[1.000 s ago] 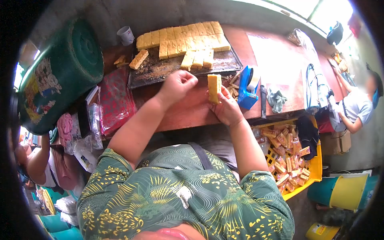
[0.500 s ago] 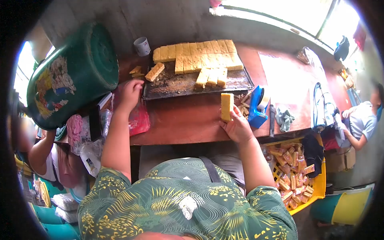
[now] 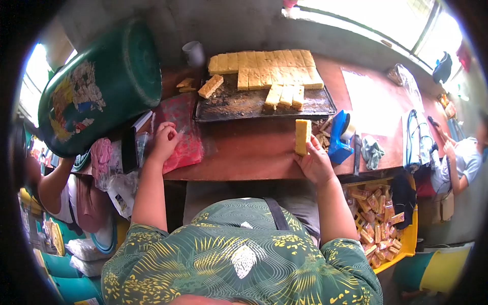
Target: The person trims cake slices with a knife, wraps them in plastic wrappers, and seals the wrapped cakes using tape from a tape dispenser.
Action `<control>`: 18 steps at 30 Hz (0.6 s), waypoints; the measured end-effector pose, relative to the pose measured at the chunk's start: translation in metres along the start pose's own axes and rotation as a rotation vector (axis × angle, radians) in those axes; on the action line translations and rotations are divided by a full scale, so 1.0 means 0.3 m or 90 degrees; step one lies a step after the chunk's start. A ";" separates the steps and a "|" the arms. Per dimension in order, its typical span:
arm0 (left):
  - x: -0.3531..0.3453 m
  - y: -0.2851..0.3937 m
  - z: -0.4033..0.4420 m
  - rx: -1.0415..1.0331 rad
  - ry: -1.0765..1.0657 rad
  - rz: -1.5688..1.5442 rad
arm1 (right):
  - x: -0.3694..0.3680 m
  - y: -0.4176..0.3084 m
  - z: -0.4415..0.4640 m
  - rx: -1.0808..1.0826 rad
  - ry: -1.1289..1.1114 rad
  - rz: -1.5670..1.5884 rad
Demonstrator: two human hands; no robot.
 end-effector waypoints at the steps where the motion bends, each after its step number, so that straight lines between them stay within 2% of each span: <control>1: 0.004 -0.019 0.006 0.000 -0.004 0.008 | -0.005 -0.001 0.000 0.001 -0.009 0.004; 4: 0.010 -0.038 0.028 -0.007 -0.023 -0.106 | 0.004 0.001 0.004 0.004 -0.004 0.000; 7: 0.049 0.098 -0.035 -0.099 -0.023 0.013 | 0.008 0.002 0.012 0.006 -0.006 -0.011; 10: 0.034 0.011 -0.016 -0.029 -0.044 -0.075 | 0.000 0.005 0.007 0.010 -0.017 -0.020; 16: -0.002 -0.105 0.030 -0.064 -0.109 -0.046 | 0.001 0.002 0.006 0.004 -0.002 -0.013; 18: 0.002 -0.190 0.090 0.132 -0.002 -0.329 | 0.002 0.008 0.009 -0.002 0.003 -0.011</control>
Point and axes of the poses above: each hand's wrist, its own z-axis towards the middle knuckle, its own x-axis out of the back of the hand, y = z × x, the point moved 10 cm from there along z, towards the middle knuckle, and after that the axes turned 13 degrees about y, right-handed, at the moved point
